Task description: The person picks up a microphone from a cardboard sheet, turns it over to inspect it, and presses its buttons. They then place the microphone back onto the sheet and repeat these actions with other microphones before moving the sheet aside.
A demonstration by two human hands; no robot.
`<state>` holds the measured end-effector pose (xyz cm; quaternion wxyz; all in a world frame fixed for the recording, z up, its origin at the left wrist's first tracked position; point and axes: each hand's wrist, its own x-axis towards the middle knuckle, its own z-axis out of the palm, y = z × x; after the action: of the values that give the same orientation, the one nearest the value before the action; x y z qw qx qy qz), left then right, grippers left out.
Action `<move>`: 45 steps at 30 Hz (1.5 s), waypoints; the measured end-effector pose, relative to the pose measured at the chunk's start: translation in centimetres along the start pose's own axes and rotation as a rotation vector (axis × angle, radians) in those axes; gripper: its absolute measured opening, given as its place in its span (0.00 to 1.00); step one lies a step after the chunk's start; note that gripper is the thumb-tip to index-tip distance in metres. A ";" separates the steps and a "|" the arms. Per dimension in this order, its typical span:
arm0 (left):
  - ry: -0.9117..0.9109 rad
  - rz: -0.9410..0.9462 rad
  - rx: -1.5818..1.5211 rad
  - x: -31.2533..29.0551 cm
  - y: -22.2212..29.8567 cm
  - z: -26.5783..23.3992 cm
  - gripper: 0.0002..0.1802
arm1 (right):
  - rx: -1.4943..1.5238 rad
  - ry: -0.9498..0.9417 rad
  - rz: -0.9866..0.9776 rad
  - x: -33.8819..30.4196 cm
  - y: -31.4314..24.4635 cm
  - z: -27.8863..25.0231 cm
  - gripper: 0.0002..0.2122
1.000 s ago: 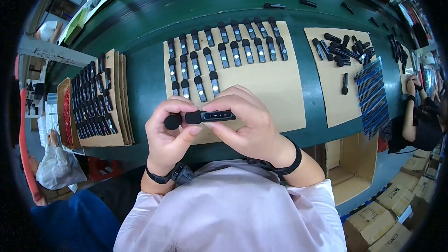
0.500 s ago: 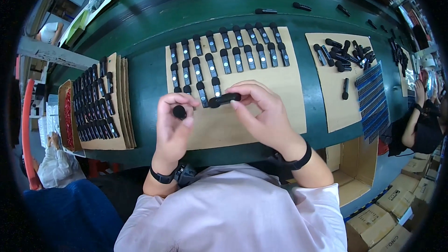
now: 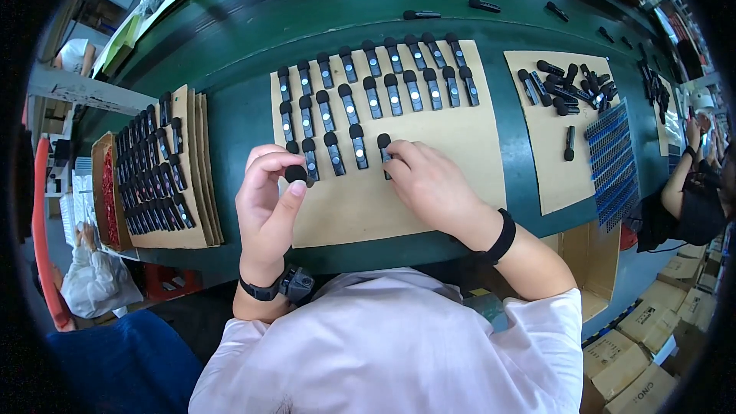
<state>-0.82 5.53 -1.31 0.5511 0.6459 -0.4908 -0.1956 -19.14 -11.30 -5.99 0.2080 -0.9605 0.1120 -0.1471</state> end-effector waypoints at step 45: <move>0.039 0.257 0.038 0.4 1.7 1.6 0.17 | 1.145 0.247 0.167 0.6 -4.8 -2.2 0.12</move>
<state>-2.64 4.52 -0.16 0.5688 0.5917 -0.5623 -0.1013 -18.52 -8.01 -1.82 0.6897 -0.6589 0.1133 -0.2780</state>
